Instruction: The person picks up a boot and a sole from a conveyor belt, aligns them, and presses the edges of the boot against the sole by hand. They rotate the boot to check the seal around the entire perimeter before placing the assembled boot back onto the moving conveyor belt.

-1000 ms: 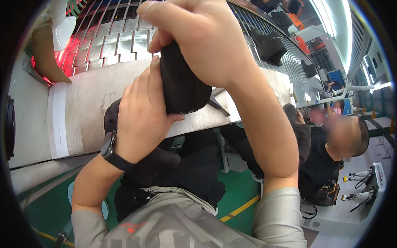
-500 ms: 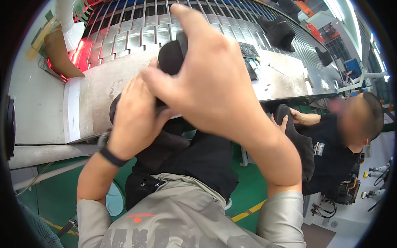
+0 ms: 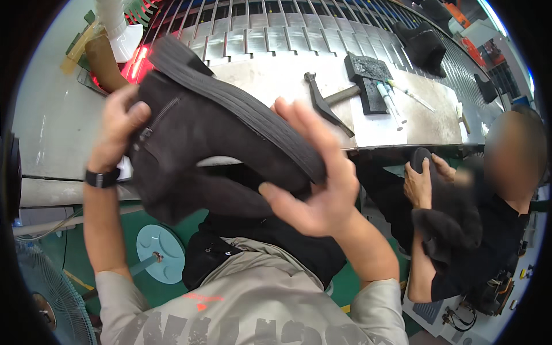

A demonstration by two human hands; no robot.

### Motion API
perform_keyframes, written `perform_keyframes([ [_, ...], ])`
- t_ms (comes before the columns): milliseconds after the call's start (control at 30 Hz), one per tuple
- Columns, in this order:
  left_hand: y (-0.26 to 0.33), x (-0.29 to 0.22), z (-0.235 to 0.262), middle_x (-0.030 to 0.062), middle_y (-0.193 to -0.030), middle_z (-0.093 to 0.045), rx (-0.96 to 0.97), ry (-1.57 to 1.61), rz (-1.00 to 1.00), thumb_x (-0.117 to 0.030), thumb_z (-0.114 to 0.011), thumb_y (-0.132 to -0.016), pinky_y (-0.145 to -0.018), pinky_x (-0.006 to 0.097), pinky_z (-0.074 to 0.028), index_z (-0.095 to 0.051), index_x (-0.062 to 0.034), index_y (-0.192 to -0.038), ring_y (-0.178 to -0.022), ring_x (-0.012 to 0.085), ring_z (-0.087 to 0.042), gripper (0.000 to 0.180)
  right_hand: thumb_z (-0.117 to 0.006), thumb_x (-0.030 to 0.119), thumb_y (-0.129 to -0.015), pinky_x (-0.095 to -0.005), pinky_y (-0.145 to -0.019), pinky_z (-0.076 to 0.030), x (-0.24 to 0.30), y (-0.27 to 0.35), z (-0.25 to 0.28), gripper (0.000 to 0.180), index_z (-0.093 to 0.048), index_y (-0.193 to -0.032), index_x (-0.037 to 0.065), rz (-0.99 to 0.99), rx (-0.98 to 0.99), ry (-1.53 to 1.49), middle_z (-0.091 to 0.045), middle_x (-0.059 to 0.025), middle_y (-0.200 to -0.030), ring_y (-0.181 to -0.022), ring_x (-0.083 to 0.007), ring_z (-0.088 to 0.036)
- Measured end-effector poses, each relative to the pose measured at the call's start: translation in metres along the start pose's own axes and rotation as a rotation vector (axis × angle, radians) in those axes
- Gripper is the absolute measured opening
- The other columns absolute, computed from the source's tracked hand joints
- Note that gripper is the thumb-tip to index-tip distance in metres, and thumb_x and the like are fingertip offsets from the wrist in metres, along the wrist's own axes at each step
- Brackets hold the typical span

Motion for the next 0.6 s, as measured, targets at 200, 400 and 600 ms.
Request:
perform_keyframes([
  [200, -0.055, -0.091, -0.043, 0.0193, -0.113, -0.077, -0.021, -0.990, -0.425, -0.039, -0.093, -0.079, -0.096, 0.036, -0.056, -0.066, 0.0091, -0.130, -0.103, 0.0259, -0.075, 0.075, -0.083, 0.016, -0.091, -0.0377, -0.110, -0.050, -0.084, 0.022, -0.037, 0.074, -0.051, -0.152, -0.008, -0.361, -0.011, -0.038, -0.070, -0.0215, -0.137, -0.125, -0.0249, -0.068],
  [400, -0.094, -0.093, -0.052, 0.0180, -0.116, -0.076, 0.148, -1.019, -0.106, -0.041, -0.093, -0.080, -0.099, 0.036, -0.055, -0.064, 0.0090, -0.134, -0.106, 0.0275, -0.073, 0.079, -0.080, 0.022, -0.098, -0.0366, -0.111, -0.050, -0.108, 0.004, -0.030, 0.067, -0.053, -0.150, -0.011, -0.332, -0.153, -0.393, -0.069, -0.0208, -0.136, -0.125, -0.0226, -0.065],
  [600, -0.093, -0.090, -0.045, 0.0180, -0.117, -0.075, 0.106, -1.069, -0.119, -0.042, -0.094, -0.077, -0.103, 0.037, -0.052, -0.063, 0.0070, -0.138, -0.111, 0.0268, -0.071, 0.084, -0.079, 0.032, -0.101, -0.0351, -0.102, -0.055, -0.100, -0.012, -0.032, 0.064, -0.059, -0.141, -0.014, -0.418, -0.163, -0.362, -0.075, -0.0198, -0.121, -0.114, -0.0210, -0.071],
])
Point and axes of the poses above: each hand's wrist, its own y-axis away from the middle knuckle, its own z-axis out of the back of the hand, x = y × z, the point moved 3 cm from there along -y, towards the middle knuckle
